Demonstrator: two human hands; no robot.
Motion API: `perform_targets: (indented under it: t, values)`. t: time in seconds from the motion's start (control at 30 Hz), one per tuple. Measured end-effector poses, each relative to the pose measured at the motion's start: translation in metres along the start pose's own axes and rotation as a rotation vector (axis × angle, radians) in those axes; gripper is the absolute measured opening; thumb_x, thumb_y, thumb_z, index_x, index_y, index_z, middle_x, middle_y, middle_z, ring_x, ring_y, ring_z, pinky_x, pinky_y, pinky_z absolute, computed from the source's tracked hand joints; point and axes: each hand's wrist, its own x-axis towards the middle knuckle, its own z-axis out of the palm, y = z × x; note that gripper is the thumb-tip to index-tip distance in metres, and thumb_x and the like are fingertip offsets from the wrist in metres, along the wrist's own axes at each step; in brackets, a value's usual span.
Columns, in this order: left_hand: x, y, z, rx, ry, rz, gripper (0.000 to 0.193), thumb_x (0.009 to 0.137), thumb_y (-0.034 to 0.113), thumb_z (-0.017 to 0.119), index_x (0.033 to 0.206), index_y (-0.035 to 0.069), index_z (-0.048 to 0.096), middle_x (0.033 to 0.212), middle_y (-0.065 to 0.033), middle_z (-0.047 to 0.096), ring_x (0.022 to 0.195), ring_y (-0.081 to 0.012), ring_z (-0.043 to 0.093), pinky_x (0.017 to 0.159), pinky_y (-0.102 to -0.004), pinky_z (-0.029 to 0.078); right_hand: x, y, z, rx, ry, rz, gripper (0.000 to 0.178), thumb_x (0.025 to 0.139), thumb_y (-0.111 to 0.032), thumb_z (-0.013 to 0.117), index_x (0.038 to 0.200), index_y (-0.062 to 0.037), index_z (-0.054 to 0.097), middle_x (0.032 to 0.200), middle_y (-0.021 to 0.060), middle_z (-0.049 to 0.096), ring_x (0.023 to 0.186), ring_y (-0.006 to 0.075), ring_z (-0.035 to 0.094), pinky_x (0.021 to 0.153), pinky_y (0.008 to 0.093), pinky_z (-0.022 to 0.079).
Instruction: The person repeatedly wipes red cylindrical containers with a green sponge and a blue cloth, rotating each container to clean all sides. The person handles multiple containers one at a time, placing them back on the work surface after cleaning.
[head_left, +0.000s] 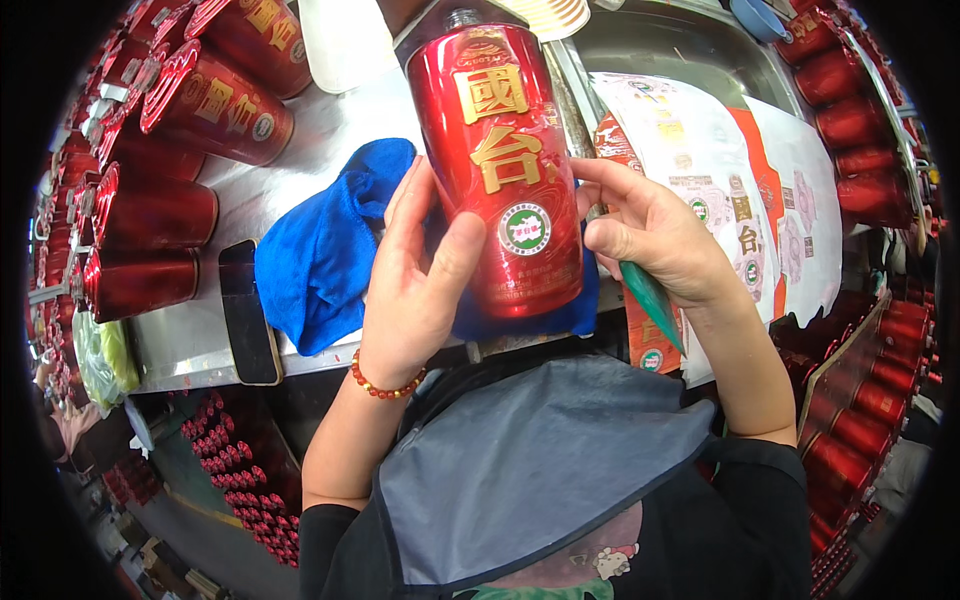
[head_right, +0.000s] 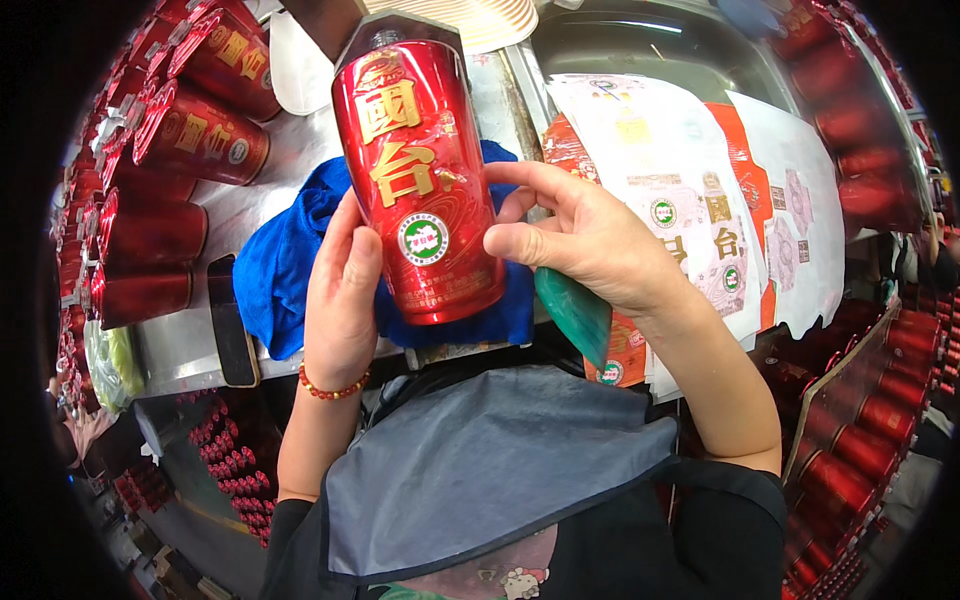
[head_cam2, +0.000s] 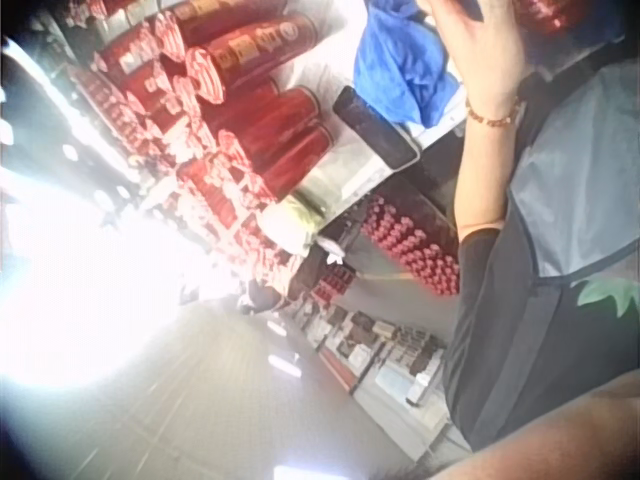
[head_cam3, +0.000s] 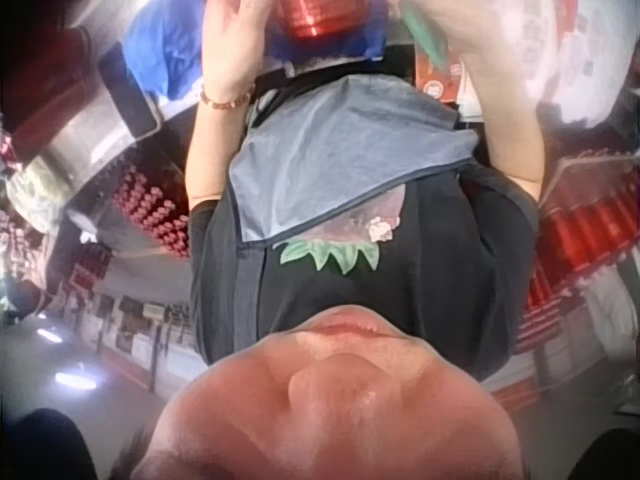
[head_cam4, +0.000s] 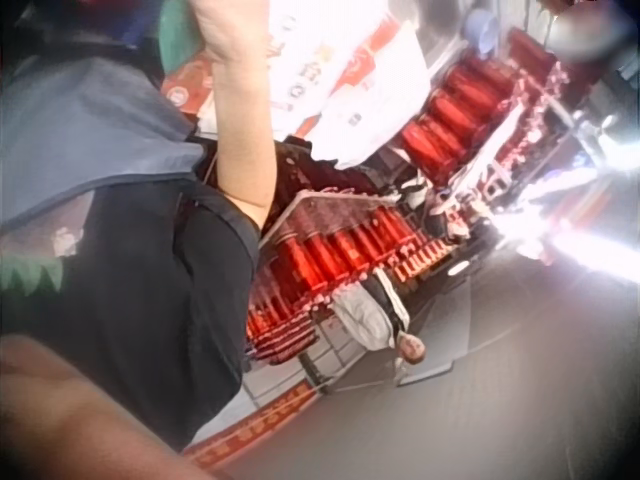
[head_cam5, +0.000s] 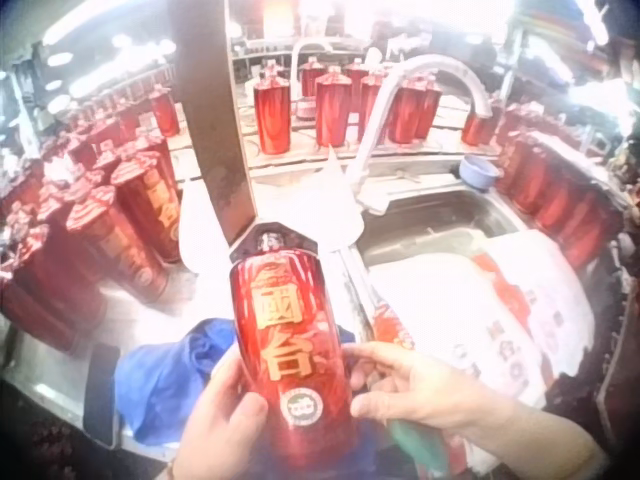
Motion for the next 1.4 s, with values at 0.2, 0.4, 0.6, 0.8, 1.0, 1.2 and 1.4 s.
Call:
perform_targets:
  t: [0.2,0.4,0.6,0.8,1.0,1.2,1.4]
  values:
    - [-0.001,-0.007,0.004,-0.103,0.024,-0.013,0.064,0.107,0.03,0.059,0.156,-0.004,0.037,0.159,-0.0169,0.037,0.149,-0.0235,0.034,0.121,-0.0373,0.029,0.002,0.001,-0.003,-0.191,0.064,0.002,0.061,0.1,-0.032,0.07,0.145,0.0045,0.051,0.102,0.0023,0.064,0.07,0.0046,0.058,0.064,0.0189,0.047]
    - [0.0,-0.014,0.005,-0.278,0.029,-0.008,0.056,0.112,0.031,0.047,0.156,-0.001,0.037,0.149,-0.0094,0.054,0.135,-0.0156,0.052,0.114,-0.0329,0.042,0.003,-0.014,-0.017,-0.119,0.249,-0.115,0.059,0.112,-0.045,0.042,0.133,0.0062,0.062,0.079,-0.0017,0.063,0.062,0.0027,0.051,0.056,0.0178,0.042]
    - [0.0,-0.011,0.009,-0.265,0.039,0.007,0.055,0.112,0.031,0.046,0.156,-0.001,0.038,0.148,-0.009,0.055,0.134,-0.0149,0.053,0.113,-0.0321,0.043,-0.003,-0.007,0.01,-0.208,0.175,-0.071,0.063,0.112,-0.047,0.039,0.144,0.007,0.049,0.072,-0.0011,0.058,0.054,0.0046,0.047,0.049,0.0184,0.039]
    - [-0.001,-0.005,0.012,-0.275,0.037,0.001,0.055,0.112,0.032,0.046,0.156,-0.001,0.038,0.148,-0.0092,0.055,0.133,-0.0154,0.054,0.112,-0.0322,0.044,-0.006,-0.005,0.014,-0.156,0.062,0.023,0.077,0.097,-0.023,0.075,0.155,0.0068,0.035,0.098,0.0034,0.071,0.088,0.0073,0.063,0.083,0.0228,0.049]
    - [0.001,-0.006,0.008,-0.306,0.029,-0.013,0.056,0.112,0.033,0.046,0.156,-0.001,0.038,0.148,-0.0095,0.055,0.134,-0.0158,0.053,0.113,-0.0325,0.043,-0.005,-0.006,0.014,-0.167,0.059,0.038,0.079,0.094,-0.021,0.077,0.155,0.0063,0.035,0.099,0.0038,0.071,0.089,0.0075,0.063,0.085,0.0233,0.049]
    - [0.003,-0.01,0.005,-0.15,0.023,0.014,0.061,0.107,0.029,0.059,0.153,-0.006,0.041,0.159,-0.0194,0.037,0.15,-0.0262,0.033,0.123,-0.0392,0.026,-0.003,-0.009,0.012,-0.083,0.027,0.067,0.08,0.094,-0.024,0.078,0.155,0.0061,0.036,0.102,0.0056,0.072,0.093,0.0087,0.065,0.087,0.0234,0.05]
    - [-0.002,-0.015,0.003,0.01,0.064,0.013,0.065,0.103,0.028,0.066,0.153,-0.005,0.041,0.158,-0.0231,0.039,0.151,-0.0306,0.032,0.124,-0.0402,0.025,-0.001,-0.007,0.015,-0.061,0.069,0.087,0.076,0.095,-0.019,0.078,0.154,0.0061,0.037,0.106,0.0055,0.071,0.095,0.0074,0.062,0.087,0.0226,0.05]
